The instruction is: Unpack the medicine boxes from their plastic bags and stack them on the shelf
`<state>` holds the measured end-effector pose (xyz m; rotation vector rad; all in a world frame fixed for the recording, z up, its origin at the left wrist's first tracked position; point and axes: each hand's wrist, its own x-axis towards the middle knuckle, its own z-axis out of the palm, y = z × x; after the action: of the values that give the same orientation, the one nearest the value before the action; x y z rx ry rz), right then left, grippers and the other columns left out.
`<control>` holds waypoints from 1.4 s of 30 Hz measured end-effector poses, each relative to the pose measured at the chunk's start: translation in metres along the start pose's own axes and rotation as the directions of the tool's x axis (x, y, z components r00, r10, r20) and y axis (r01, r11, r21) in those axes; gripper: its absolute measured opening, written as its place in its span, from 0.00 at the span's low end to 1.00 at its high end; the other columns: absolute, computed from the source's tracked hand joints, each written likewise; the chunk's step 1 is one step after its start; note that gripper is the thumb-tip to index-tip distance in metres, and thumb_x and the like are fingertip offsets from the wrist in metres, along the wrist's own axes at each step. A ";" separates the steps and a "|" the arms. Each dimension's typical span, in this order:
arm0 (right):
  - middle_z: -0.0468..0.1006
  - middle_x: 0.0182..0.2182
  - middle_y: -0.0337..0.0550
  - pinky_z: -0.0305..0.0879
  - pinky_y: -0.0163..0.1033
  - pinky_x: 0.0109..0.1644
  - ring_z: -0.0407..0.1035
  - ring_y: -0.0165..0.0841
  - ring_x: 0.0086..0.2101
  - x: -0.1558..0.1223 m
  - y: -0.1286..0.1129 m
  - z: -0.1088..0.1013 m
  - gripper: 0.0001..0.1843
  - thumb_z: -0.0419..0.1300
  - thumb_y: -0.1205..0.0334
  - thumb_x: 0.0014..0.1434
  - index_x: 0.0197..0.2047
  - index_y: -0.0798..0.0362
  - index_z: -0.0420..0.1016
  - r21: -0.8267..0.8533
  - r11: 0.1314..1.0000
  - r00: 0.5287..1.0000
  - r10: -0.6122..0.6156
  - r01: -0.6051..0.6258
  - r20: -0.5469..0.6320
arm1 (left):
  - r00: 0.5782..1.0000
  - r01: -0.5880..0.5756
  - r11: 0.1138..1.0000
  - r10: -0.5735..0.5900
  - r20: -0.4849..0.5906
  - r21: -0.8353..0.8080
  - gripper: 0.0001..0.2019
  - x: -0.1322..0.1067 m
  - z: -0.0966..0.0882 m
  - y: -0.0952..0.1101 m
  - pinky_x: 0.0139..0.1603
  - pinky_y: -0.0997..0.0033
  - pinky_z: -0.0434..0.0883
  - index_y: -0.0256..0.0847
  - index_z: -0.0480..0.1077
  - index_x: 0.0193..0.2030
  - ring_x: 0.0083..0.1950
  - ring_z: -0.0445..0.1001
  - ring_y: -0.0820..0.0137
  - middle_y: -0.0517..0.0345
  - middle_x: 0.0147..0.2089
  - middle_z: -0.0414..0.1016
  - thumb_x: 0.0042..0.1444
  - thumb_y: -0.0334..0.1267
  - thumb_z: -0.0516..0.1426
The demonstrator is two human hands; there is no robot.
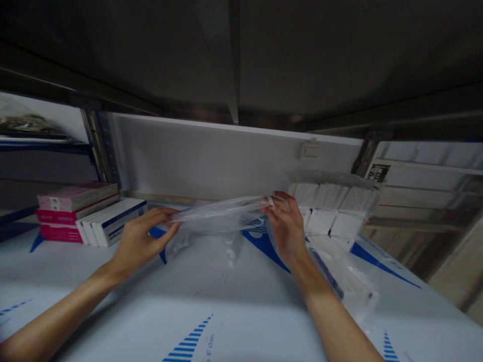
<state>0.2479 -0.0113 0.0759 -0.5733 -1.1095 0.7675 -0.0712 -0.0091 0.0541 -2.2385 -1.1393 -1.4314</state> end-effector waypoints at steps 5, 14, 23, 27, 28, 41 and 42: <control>0.68 0.63 0.48 0.58 0.58 0.67 0.64 0.43 0.61 0.000 0.024 -0.012 0.42 0.71 0.53 0.48 0.65 0.39 0.60 -0.429 0.899 0.984 -0.017 0.092 0.176 | 0.922 0.339 0.863 -0.384 -0.051 -0.375 0.14 0.012 -0.001 0.001 0.31 0.71 0.70 0.42 0.69 0.30 0.29 0.74 0.68 0.62 0.26 0.73 0.57 0.51 0.60; 0.70 0.64 0.45 0.46 0.60 0.72 0.53 0.47 0.69 0.002 -0.050 0.069 0.34 0.68 0.57 0.54 0.64 0.42 0.67 -0.611 0.366 0.710 -0.294 0.702 0.640 | 0.924 0.381 0.587 -0.254 0.285 -0.714 0.25 0.048 -0.022 -0.002 0.31 0.70 0.74 0.44 0.63 0.58 0.28 0.78 0.67 0.64 0.27 0.74 0.55 0.46 0.63; 0.79 0.27 0.32 0.70 0.34 0.30 0.73 0.30 0.27 0.062 -0.034 0.123 0.42 0.68 0.67 0.48 0.66 0.43 0.64 -0.426 0.903 0.735 0.249 0.059 0.630 | 0.829 0.543 0.519 -0.208 0.518 -0.660 0.38 0.102 -0.026 -0.025 0.39 0.67 0.76 0.46 0.58 0.70 0.39 0.80 0.64 0.53 0.43 0.80 0.55 0.47 0.65; 0.76 0.23 0.29 0.67 0.31 0.24 0.71 0.28 0.22 0.084 0.010 0.114 0.27 0.67 0.68 0.43 0.48 0.47 0.71 -0.341 0.939 0.970 0.121 -0.043 0.210 | 0.720 0.652 0.486 -0.157 0.676 -0.582 0.41 0.099 -0.017 -0.057 0.47 0.57 0.78 0.48 0.43 0.77 0.51 0.81 0.56 0.44 0.55 0.79 0.62 0.53 0.57; 0.75 0.23 0.29 0.67 0.31 0.24 0.71 0.28 0.22 0.088 0.022 0.110 0.24 0.67 0.68 0.43 0.45 0.47 0.71 -0.332 0.940 0.991 0.109 -0.077 0.078 | 0.699 0.677 0.459 -0.156 0.698 -0.575 0.42 0.097 -0.012 -0.064 0.48 0.55 0.78 0.50 0.39 0.77 0.52 0.81 0.56 0.44 0.56 0.79 0.62 0.52 0.57; 0.77 0.24 0.35 0.76 0.39 0.36 0.75 0.30 0.28 0.092 0.132 0.062 0.04 0.66 0.65 0.54 0.32 0.54 0.74 -0.603 0.743 0.954 0.272 -0.291 -0.125 | 0.634 0.732 0.580 -0.386 0.670 -0.358 0.37 0.093 0.063 -0.085 0.32 0.72 0.71 0.47 0.62 0.67 0.30 0.75 0.70 0.61 0.31 0.77 0.47 0.33 0.62; 0.77 0.25 0.35 0.76 0.40 0.37 0.75 0.30 0.28 0.092 0.135 0.058 0.04 0.67 0.66 0.54 0.33 0.55 0.75 -0.661 0.695 0.950 0.296 -0.283 -0.097 | 0.623 0.729 0.609 -0.401 0.672 -0.312 0.33 0.091 0.066 -0.088 0.31 0.72 0.70 0.45 0.68 0.63 0.29 0.75 0.70 0.61 0.29 0.77 0.46 0.33 0.61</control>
<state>0.1809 0.1463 0.0483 -1.3920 -1.3283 0.6213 -0.0721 0.1310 0.0823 -2.9961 -2.0531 -1.5375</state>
